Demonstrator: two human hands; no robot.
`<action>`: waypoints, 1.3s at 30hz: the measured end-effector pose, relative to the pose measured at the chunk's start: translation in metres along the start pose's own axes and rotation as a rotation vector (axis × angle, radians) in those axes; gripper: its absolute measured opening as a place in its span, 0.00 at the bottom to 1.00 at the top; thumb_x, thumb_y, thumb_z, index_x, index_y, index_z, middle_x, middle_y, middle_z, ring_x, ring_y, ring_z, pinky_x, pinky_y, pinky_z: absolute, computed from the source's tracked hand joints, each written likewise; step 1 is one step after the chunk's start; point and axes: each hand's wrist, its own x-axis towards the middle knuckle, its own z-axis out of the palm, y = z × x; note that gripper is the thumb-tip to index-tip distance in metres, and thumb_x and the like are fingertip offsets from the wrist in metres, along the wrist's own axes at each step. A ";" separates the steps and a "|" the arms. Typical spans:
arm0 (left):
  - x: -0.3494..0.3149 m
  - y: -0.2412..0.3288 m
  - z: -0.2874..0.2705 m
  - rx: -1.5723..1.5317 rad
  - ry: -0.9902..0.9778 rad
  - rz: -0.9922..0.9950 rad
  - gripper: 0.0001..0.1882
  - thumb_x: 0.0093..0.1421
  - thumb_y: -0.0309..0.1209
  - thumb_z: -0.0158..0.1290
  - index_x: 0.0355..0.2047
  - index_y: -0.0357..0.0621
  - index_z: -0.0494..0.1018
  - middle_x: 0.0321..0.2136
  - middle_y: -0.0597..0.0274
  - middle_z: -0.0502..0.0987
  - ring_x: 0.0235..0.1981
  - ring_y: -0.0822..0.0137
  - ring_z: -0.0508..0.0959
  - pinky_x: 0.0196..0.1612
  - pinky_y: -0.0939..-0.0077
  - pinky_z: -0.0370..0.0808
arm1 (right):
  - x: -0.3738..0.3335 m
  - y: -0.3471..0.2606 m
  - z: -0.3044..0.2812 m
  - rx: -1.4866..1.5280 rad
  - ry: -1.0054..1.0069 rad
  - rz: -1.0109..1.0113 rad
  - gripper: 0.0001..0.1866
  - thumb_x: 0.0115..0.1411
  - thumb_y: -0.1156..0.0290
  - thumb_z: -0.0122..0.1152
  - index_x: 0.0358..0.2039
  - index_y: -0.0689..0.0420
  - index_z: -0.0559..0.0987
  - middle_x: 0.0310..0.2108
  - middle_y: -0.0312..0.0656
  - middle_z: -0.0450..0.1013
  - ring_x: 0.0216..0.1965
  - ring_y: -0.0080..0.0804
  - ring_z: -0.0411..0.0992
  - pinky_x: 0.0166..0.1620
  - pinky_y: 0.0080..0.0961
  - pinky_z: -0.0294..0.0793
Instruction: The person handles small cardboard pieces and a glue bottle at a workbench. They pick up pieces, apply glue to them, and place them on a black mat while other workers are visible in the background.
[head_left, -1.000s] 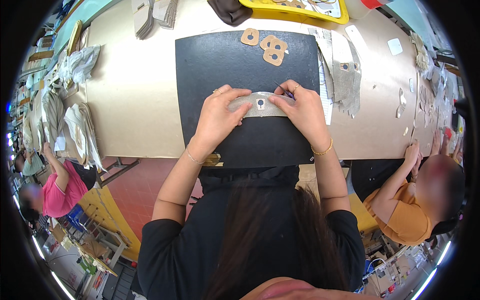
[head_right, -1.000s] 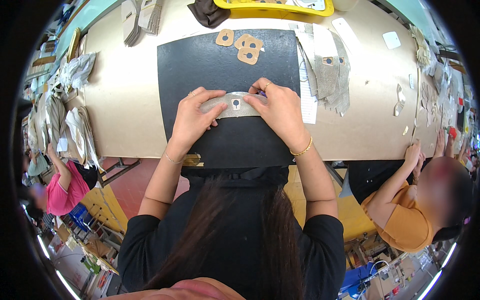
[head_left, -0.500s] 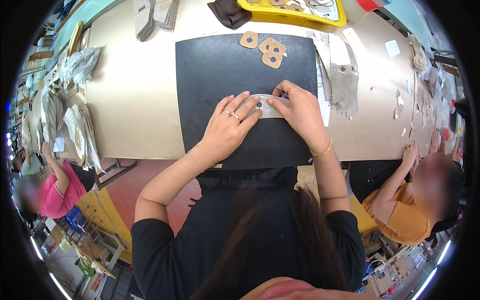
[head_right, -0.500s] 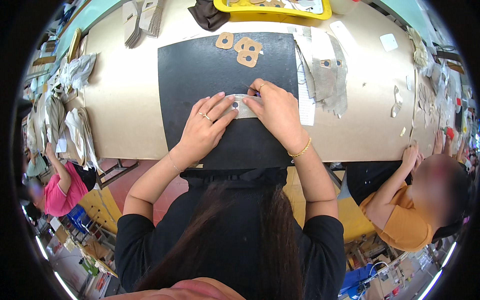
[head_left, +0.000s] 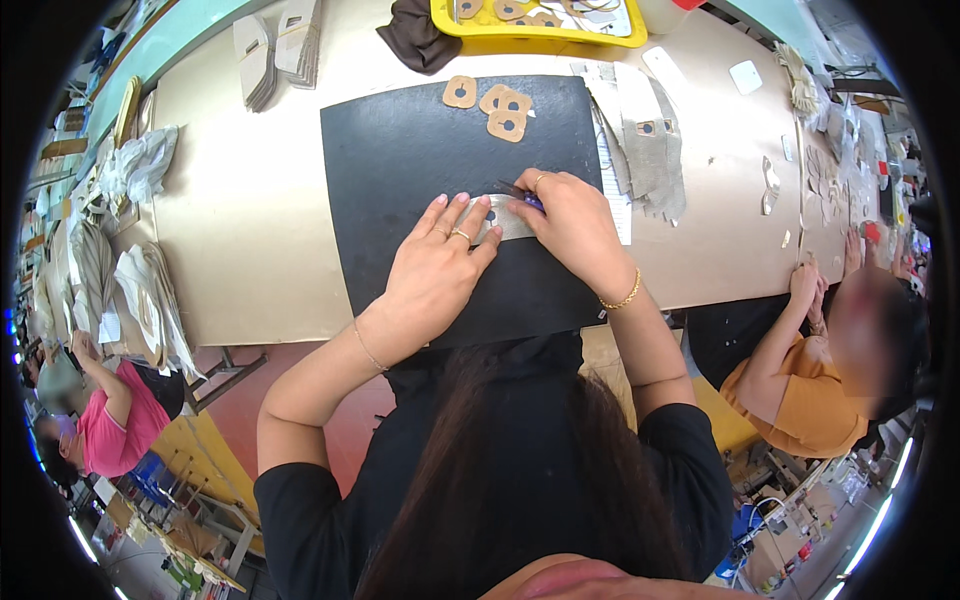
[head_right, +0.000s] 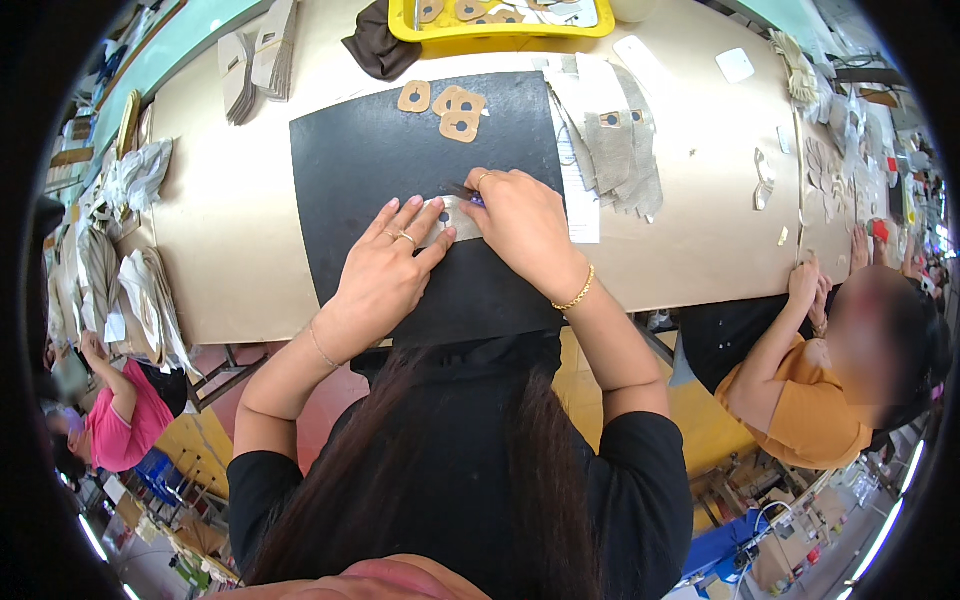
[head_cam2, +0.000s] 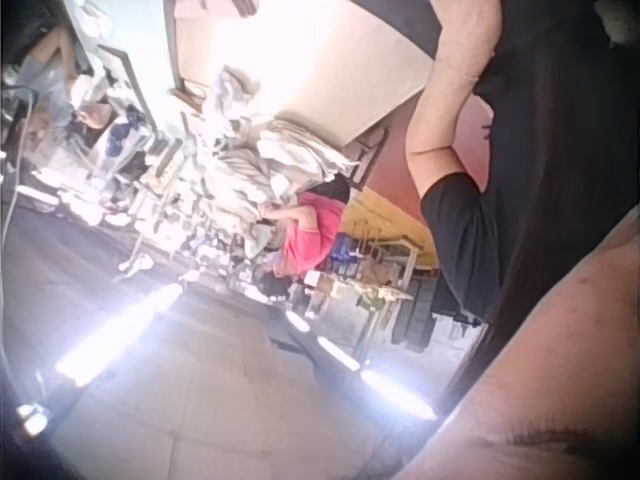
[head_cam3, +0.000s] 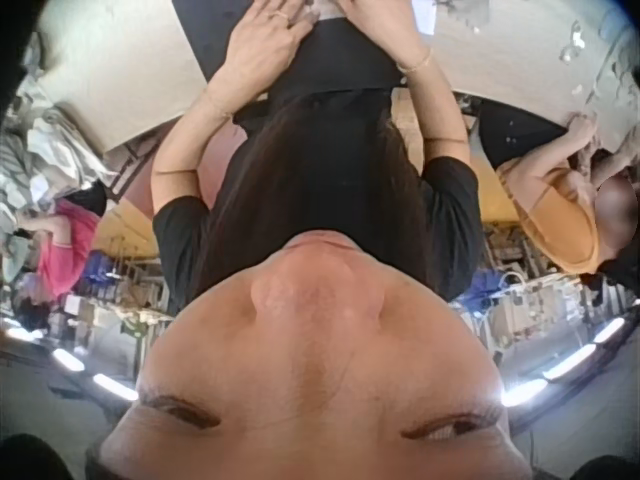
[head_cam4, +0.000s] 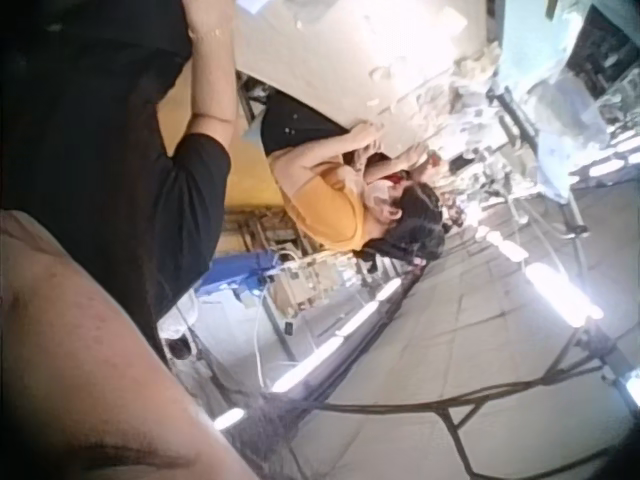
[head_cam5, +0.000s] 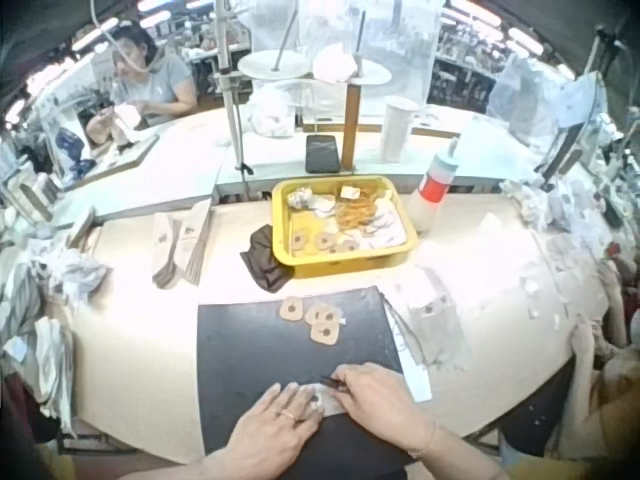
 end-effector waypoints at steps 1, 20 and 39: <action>-0.001 -0.001 0.001 -0.034 -0.025 -0.010 0.23 0.52 0.26 0.51 0.51 0.48 0.69 0.59 0.51 0.62 0.61 0.53 0.60 0.63 0.57 0.56 | 0.000 0.000 -0.002 0.000 0.013 0.004 0.09 0.53 0.66 0.60 0.30 0.59 0.76 0.28 0.45 0.75 0.31 0.44 0.74 0.35 0.35 0.72; -0.012 -0.005 0.029 -0.230 0.389 -0.262 0.34 0.53 0.29 0.56 0.60 0.46 0.58 0.64 0.50 0.52 0.66 0.52 0.51 0.65 0.53 0.48 | -0.028 0.062 -0.039 0.321 0.745 0.390 0.13 0.62 0.64 0.55 0.37 0.62 0.77 0.30 0.39 0.73 0.29 0.24 0.66 0.35 0.21 0.67; -0.010 -0.004 0.029 -0.233 0.413 -0.255 0.31 0.53 0.28 0.56 0.58 0.46 0.61 0.63 0.48 0.53 0.64 0.50 0.53 0.63 0.51 0.51 | -0.006 0.110 -0.056 -0.044 0.466 0.709 0.57 0.36 0.41 0.72 0.61 0.61 0.58 0.54 0.56 0.60 0.56 0.53 0.57 0.55 0.51 0.61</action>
